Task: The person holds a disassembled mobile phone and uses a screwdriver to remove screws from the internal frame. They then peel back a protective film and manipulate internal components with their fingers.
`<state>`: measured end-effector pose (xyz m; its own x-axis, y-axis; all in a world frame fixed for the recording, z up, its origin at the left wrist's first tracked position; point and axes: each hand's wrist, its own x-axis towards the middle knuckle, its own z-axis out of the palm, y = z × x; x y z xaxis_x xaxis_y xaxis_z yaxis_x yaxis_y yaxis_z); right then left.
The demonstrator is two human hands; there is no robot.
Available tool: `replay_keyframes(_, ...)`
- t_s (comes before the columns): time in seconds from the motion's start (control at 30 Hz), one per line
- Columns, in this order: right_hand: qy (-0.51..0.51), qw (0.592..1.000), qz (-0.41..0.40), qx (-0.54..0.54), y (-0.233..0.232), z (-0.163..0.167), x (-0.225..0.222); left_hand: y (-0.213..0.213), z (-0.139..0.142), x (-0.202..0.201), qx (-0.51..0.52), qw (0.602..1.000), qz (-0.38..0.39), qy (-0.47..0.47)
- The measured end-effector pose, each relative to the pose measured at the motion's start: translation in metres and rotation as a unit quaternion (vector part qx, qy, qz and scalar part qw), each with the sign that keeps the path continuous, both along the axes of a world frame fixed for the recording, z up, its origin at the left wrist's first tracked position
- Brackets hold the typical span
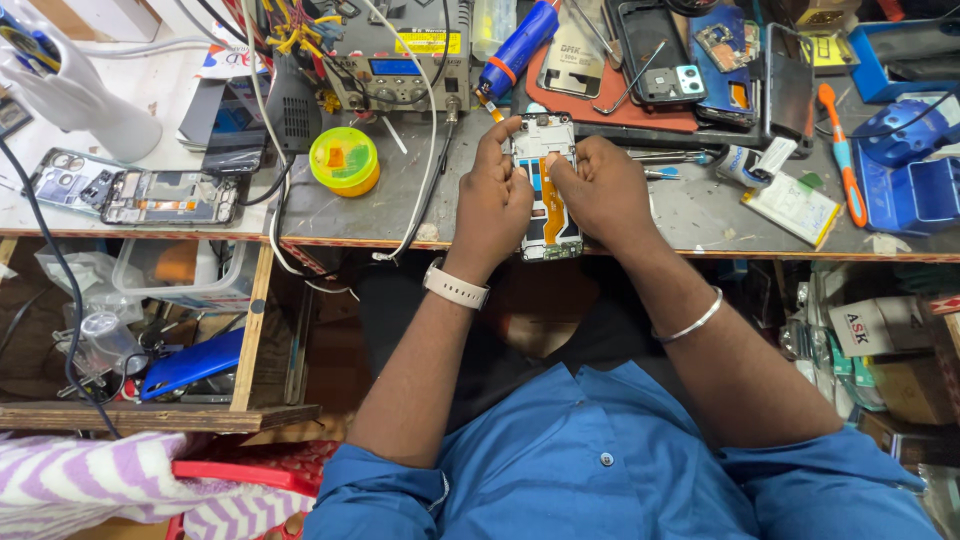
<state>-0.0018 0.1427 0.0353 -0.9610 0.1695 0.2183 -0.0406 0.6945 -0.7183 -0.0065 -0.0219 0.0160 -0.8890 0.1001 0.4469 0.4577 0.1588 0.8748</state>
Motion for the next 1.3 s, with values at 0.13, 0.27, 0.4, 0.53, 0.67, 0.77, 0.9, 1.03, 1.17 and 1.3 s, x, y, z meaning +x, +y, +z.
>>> replay_keyframes(0.13,-0.015,0.998,0.035,-0.048,0.002,0.002,-0.001,-0.001,-0.003,-0.002,0.025,0.999,-0.015,-0.013)
replay_keyframes(0.27,-0.032,0.978,0.113,-0.171,0.006,0.010,0.002,0.000,-0.005,-0.006,0.094,0.993,-0.060,-0.030)
replay_keyframes(0.4,-0.005,0.983,0.079,-0.167,0.019,0.017,0.005,0.000,-0.008,-0.010,0.150,0.983,-0.095,-0.047)
replay_keyframes(0.53,0.021,0.980,0.067,-0.185,0.040,0.022,0.010,0.000,-0.010,-0.011,0.167,0.978,-0.108,-0.067)
replay_keyframes(0.67,0.049,0.963,0.096,-0.246,0.066,0.021,0.023,-0.001,-0.011,-0.009,0.186,0.972,-0.128,-0.071)
replay_keyframes(0.77,0.084,0.945,0.120,-0.293,0.088,0.018,0.033,0.001,-0.012,-0.006,0.208,0.965,-0.136,-0.076)
replay_keyframes(0.9,0.130,0.943,0.118,-0.281,0.120,0.012,0.038,0.003,-0.011,-0.003,0.193,0.971,-0.128,-0.065)
replay_keyframes(1.03,0.179,0.946,0.097,-0.253,0.158,0.009,0.048,0.005,-0.007,-0.003,0.224,0.958,-0.147,-0.097)
replay_keyframes(1.17,0.230,0.955,0.038,-0.182,0.195,0.007,0.064,0.006,-0.001,-0.006,0.244,0.950,-0.149,-0.127)
replay_keyframes(1.3,0.259,0.954,-0.031,-0.146,0.225,0.001,0.077,0.008,0.005,-0.008,0.237,0.947,-0.145,-0.162)
